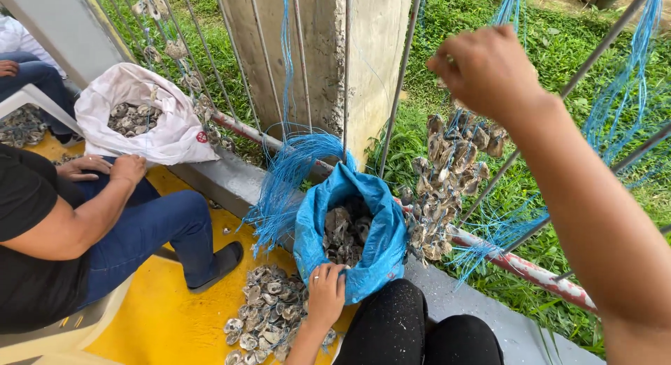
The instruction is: Threading oyster shells onto strings for cultch in an outdoor farm setting.
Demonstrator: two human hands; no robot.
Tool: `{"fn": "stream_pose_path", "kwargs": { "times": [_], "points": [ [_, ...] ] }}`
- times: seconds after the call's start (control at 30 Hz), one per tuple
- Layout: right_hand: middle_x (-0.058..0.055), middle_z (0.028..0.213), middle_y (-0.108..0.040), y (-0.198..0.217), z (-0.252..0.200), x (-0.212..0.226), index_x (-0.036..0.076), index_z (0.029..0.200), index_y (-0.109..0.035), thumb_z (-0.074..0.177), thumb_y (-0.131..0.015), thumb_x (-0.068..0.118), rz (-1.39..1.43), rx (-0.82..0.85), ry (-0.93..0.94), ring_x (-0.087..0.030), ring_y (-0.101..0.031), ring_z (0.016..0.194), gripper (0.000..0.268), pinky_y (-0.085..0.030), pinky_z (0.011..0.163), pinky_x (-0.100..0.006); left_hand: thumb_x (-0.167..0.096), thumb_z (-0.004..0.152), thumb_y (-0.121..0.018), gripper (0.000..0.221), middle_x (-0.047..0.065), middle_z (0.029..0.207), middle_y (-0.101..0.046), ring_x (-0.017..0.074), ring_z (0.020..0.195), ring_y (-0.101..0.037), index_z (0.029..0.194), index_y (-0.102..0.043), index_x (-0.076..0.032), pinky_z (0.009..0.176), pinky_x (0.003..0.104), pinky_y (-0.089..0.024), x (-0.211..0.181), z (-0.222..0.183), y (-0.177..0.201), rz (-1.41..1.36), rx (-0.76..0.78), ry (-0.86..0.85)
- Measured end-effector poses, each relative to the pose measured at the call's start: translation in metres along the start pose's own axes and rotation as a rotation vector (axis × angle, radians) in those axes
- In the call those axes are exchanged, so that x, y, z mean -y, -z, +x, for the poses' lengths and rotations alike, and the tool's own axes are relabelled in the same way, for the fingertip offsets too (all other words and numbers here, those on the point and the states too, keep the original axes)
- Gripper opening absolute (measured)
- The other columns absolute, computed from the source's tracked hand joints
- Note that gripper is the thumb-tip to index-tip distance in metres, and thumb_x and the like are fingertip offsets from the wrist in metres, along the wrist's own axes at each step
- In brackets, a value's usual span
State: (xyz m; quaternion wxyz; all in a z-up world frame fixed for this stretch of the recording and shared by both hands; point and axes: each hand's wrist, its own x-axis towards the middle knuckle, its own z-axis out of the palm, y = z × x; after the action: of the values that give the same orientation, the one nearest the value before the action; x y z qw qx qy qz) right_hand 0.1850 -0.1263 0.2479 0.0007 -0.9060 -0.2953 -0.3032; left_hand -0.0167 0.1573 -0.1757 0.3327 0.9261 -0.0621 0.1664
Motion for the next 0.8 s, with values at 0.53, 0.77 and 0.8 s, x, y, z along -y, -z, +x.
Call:
{"fn": "stream_pose_path", "kwargs": {
  "times": [0.53,0.77,0.8],
  "points": [
    [-0.006,0.089,-0.059,-0.010,-0.296,0.113,0.014,0.108,-0.066,0.066,-0.074,0.015,0.180,0.390,0.279,-0.030,-0.058,0.089,0.042,-0.044,0.089,-0.047,-0.012,0.089,-0.066,0.019,0.014,0.108,-0.066,0.0365,0.107,-0.061,0.107,-0.071,-0.008,0.094,0.046,-0.048,-0.010,0.025,0.038,-0.156,-0.091,-0.022],
    [-0.007,0.090,-0.060,-0.079,-0.447,0.158,0.012,0.103,-0.066,0.068,-0.075,0.017,0.419,0.436,0.121,-0.030,-0.060,0.095,0.036,-0.043,0.092,-0.046,-0.010,0.092,-0.068,0.014,0.011,0.106,-0.068,0.0281,0.096,-0.068,0.105,-0.073,-0.008,0.082,0.039,-0.055,0.010,0.067,0.053,-0.354,-0.208,0.126],
    [-0.007,0.085,-0.060,-0.089,-0.468,0.168,0.012,0.099,-0.066,0.072,-0.076,0.017,0.423,0.372,0.074,-0.030,-0.060,0.091,0.029,-0.043,0.093,-0.046,-0.011,0.093,-0.068,0.014,0.010,0.104,-0.068,0.0267,0.091,-0.069,0.106,-0.074,-0.008,0.082,0.038,-0.056,0.015,0.072,0.053,-0.426,-0.221,0.189]
  ]
}}
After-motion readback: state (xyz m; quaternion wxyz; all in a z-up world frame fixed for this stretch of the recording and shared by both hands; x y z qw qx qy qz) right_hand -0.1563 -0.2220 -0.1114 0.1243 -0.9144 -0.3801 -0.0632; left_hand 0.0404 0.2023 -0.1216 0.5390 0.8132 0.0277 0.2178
